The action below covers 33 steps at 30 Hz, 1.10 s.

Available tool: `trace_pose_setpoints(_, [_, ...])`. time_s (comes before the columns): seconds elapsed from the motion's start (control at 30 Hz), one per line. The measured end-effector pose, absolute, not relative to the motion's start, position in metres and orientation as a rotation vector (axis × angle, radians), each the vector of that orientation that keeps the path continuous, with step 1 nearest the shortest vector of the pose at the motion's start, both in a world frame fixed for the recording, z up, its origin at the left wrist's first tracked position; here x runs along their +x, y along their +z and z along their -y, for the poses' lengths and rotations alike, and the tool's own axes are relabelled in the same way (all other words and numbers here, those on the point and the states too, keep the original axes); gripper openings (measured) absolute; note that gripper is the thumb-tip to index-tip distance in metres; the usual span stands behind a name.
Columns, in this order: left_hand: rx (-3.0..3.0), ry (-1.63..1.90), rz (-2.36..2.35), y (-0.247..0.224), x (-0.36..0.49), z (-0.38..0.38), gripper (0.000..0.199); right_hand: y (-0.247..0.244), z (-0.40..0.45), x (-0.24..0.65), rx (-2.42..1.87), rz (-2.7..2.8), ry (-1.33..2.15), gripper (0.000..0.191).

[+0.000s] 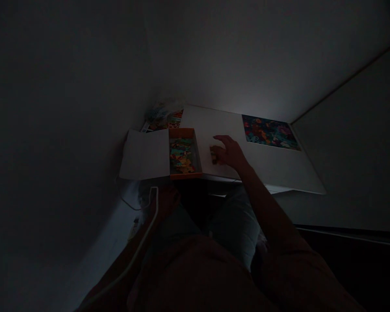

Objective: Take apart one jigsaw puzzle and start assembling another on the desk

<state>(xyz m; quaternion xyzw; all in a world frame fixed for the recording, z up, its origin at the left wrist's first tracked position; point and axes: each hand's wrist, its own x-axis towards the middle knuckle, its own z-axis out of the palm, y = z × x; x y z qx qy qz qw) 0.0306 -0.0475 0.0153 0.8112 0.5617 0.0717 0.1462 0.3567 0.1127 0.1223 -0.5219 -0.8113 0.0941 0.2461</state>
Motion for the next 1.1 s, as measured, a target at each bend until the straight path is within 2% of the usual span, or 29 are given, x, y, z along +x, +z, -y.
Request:
trace_pose_setpoints(0.1, [2.344,0.192,-1.614,0.016,0.029,0.047,0.023,0.098,-0.102,0.388,-1.468,2.288,0.279,0.058])
trace_pose_setpoints(0.23, [2.36,0.153,-1.603,0.015,0.03,0.046,0.027,0.073,-0.078,0.394,-1.473,2.375,0.225,0.058])
trace_pose_setpoints(0.4, [2.377,0.109,-1.62,0.016,0.035,0.045,0.029,0.065,-0.06,0.392,-1.374,2.406,0.166,0.079])
trace_pose_setpoints(0.57, [2.382,0.092,-1.653,0.015,0.036,0.045,0.028,0.056,-0.05,0.399,-1.227,2.4,0.168,0.076])
trace_pose_setpoints(0.73, [2.385,0.1,-1.662,0.012,0.033,0.046,0.026,0.049,-0.04,0.405,-1.135,2.354,0.267,0.054])
trace_pose_setpoints(0.83, [2.393,0.129,-1.666,0.01,0.032,0.047,0.025,0.05,-0.037,0.406,-1.093,2.323,0.318,0.048])
trace_pose_setpoints(1.1, [2.418,0.147,-1.641,0.009,0.031,0.048,0.025,0.063,-0.041,0.411,-1.078,2.231,0.479,0.053])
